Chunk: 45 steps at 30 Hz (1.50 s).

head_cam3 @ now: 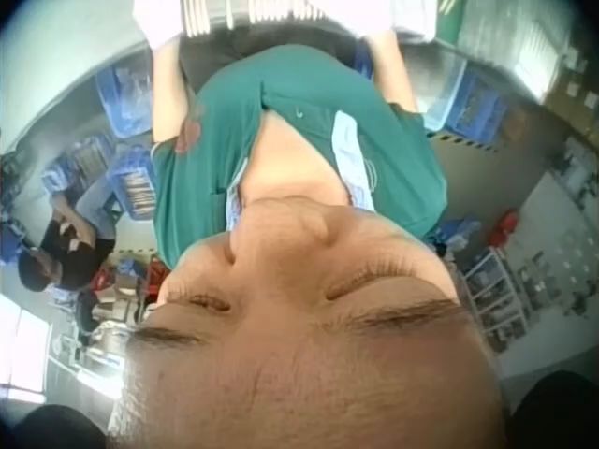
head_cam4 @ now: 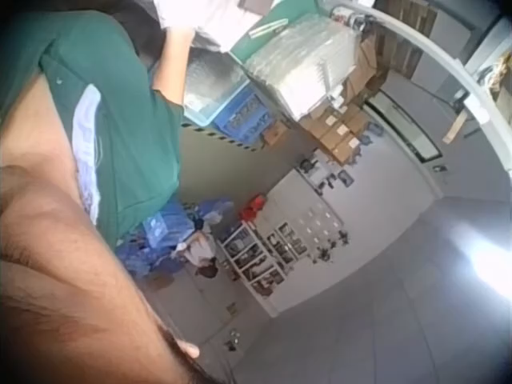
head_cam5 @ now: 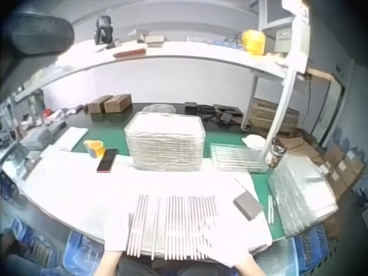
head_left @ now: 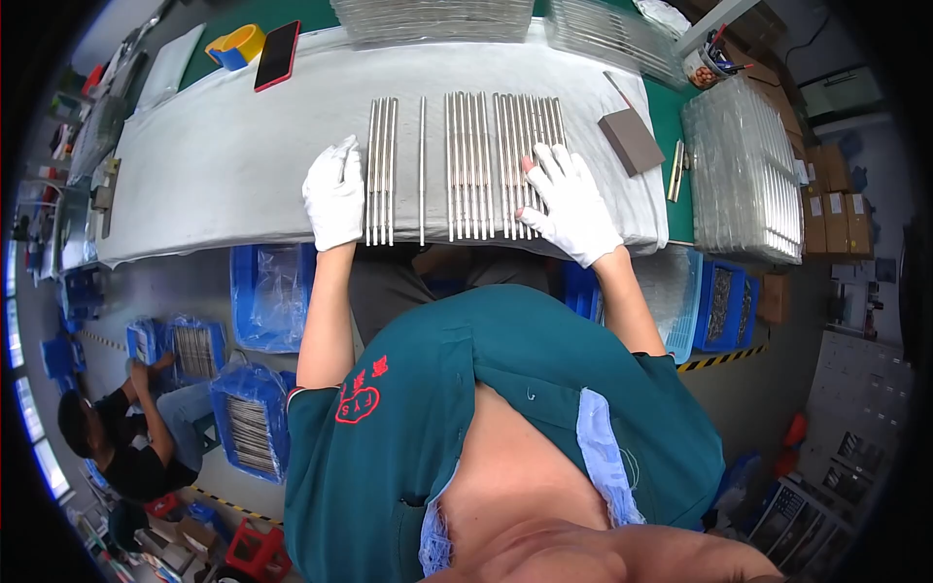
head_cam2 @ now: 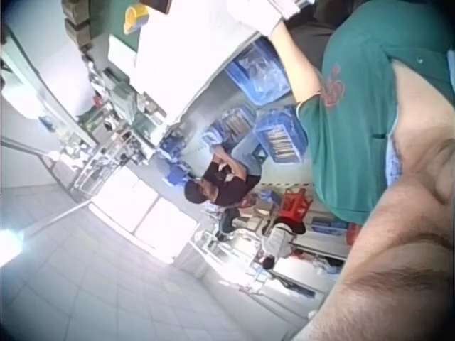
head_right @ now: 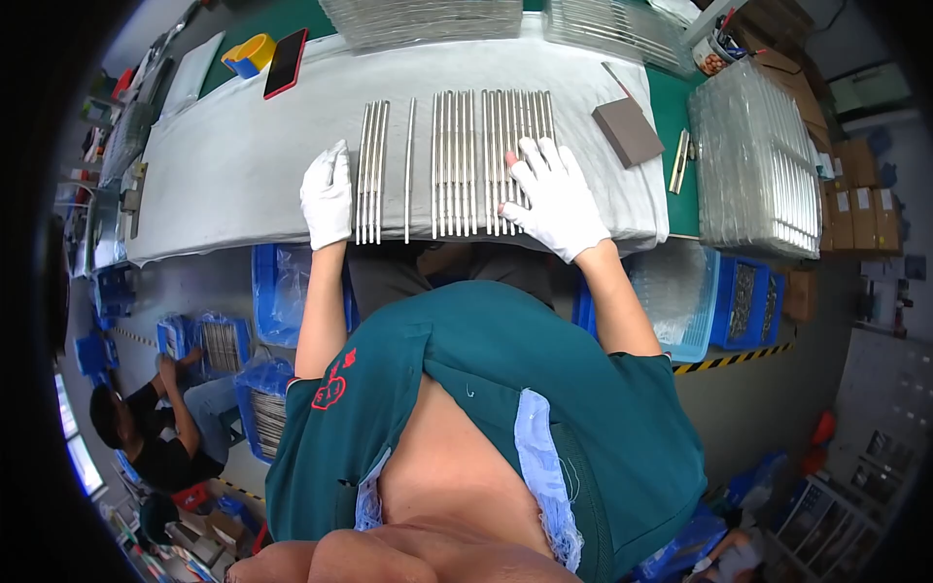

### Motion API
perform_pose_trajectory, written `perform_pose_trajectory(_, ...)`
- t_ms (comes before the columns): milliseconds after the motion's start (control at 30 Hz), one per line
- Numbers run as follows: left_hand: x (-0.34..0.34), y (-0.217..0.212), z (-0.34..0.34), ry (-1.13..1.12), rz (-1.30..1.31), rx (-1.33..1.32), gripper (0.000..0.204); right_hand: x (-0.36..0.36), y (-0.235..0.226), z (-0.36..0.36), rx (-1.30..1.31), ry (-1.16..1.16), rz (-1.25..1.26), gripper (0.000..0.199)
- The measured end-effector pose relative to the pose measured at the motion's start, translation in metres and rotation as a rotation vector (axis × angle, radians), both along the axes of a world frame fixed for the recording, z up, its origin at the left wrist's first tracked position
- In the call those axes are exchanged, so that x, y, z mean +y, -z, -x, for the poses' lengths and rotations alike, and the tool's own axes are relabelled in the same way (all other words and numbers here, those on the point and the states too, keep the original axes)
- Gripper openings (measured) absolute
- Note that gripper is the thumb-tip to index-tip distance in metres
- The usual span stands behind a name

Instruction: Sanding and organizing thin metal rods on a workbench in a factory setting.

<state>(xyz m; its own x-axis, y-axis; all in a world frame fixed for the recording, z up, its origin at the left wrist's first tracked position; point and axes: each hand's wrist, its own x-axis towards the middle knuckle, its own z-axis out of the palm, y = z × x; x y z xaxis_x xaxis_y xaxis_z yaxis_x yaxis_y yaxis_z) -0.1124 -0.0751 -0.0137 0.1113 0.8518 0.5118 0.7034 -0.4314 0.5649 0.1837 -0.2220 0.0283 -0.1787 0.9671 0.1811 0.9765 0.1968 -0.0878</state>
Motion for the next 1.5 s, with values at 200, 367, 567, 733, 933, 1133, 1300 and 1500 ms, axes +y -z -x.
perform_pose_trajectory(200,0.002,-0.002,-0.005,0.035,-0.003,0.017,0.022,0.004,0.004,0.002,0.002,-0.008,-0.005,0.064)
perform_pose_trajectory(367,0.001,-0.005,0.002,0.027,-0.039,0.055,0.023,0.013,-0.002,0.009,0.037,-0.078,-0.015,0.062)
perform_pose_trajectory(567,0.001,-0.005,-0.005,0.068,-0.157,0.197,0.022,0.012,-0.002,0.012,0.033,-0.111,-0.041,0.061)
perform_pose_trajectory(733,-0.008,-0.017,-0.008,0.108,-0.095,0.138,0.023,0.015,0.006,0.008,0.032,-0.140,0.042,0.067)
perform_pose_trajectory(933,-0.010,-0.023,-0.007,0.123,0.003,0.194,0.025,0.028,0.000,0.018,0.055,-0.242,0.010,0.063)
perform_pose_trajectory(1133,-0.007,-0.016,-0.007,0.137,-0.077,0.149,0.024,0.040,-0.002,0.039,0.035,-0.311,-0.027,0.059)
perform_pose_trajectory(1300,-0.007,-0.016,-0.007,0.129,-0.024,0.196,0.025,0.048,-0.008,0.059,0.003,-0.354,-0.007,0.059)
perform_pose_trajectory(1500,-0.007,-0.015,-0.007,0.163,0.011,0.192,0.027,0.053,-0.004,0.070,-0.014,-0.394,-0.027,0.058)
